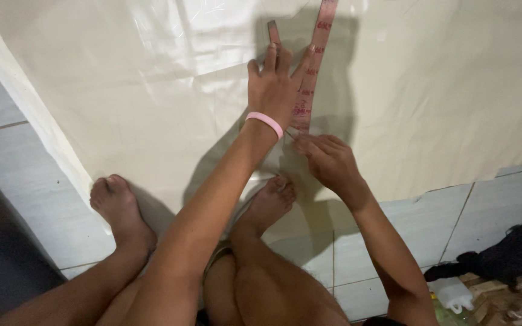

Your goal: The person sits on the floor and uses a pink pattern piece and a white marking tool to trace outlines onto a large sheet of white fabric. They repeatedly reposition the pattern and trace its edges to create multiple shapes on the material.

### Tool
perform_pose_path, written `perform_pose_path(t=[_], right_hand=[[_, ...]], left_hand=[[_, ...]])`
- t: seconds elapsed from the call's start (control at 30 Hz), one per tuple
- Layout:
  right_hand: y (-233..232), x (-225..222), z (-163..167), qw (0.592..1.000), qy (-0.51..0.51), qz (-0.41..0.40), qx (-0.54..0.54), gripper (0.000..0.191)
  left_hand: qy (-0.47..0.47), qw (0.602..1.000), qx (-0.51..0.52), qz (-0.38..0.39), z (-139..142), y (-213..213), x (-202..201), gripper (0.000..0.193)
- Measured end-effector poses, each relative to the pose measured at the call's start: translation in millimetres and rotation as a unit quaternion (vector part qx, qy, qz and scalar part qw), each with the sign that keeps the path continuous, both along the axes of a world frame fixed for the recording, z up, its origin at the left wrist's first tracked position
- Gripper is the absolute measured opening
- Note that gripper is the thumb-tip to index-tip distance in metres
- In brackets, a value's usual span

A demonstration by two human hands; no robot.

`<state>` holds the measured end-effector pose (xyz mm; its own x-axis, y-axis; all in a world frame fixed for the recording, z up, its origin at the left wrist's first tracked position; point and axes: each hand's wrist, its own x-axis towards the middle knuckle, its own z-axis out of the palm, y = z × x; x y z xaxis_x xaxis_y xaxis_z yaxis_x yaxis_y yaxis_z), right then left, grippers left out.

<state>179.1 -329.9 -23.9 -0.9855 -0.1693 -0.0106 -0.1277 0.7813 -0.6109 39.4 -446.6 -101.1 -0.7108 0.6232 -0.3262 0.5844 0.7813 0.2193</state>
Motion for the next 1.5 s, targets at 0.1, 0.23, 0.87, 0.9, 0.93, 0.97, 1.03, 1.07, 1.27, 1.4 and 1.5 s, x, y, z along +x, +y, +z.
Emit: perform_pose_path(t=[0.1,0.23,0.87,0.9,0.93,0.97,1.03,1.07,1.27,1.4,1.5], right_hand=[[-3.7,0.7,-2.8,0.999,0.019,0.0,0.034,0.015],[7.9,18.8,6.6,0.996,0.001,-0.07,0.06,0.01],[-2.2,-98.0,-26.7,0.992,0.053,-0.115,-0.003,0.026],[5.7,-88.2,-30.0,0.989,0.033,-0.138,-0.042,0.023],[15.9,-75.2,-35.2,0.984,0.013,-0.159,-0.083,0.02],[27.7,-58.7,-42.6,0.976,-0.006,-0.179,-0.126,0.017],[62.9,-13.2,-56.4,0.967,0.053,-0.195,-0.156,0.024],[83.0,16.3,-61.8,0.967,0.03,-0.238,-0.081,0.032],[158.8,208.6,-71.6,0.886,-0.091,-0.422,0.169,0.039],[146.3,290.3,-72.4,0.864,-0.1,-0.443,0.219,0.037],[142.1,306.2,-76.6,0.859,-0.05,-0.461,0.217,0.036]], left_hand=[[0.004,1.0,0.005,0.002,6.2,-1.2,-3.2,0.087],[-0.041,0.999,0.005,-0.007,16.8,-2.9,-8.2,0.089],[-0.03,0.997,0.055,0.04,7.2,-11.8,42.2,0.072],[-0.037,0.999,0.037,0.011,9.4,-10.3,41.9,0.07],[-0.042,0.999,0.016,-0.017,11.2,-10.7,40.0,0.069],[-0.047,0.998,-0.006,-0.044,12.7,-13.4,36.9,0.07],[-0.035,0.99,-0.06,-0.119,13.2,-23.4,22.6,0.075],[-0.03,0.984,-0.086,-0.156,12.4,-30.9,13.9,0.077],[-0.082,0.963,0.152,0.206,6.0,-83.5,-35.2,0.051],[-0.096,0.889,0.329,0.305,-1.5,-21.1,-11.8,0.024],[-0.152,0.847,0.41,0.301,-5.8,44.8,9.7,0.039]])
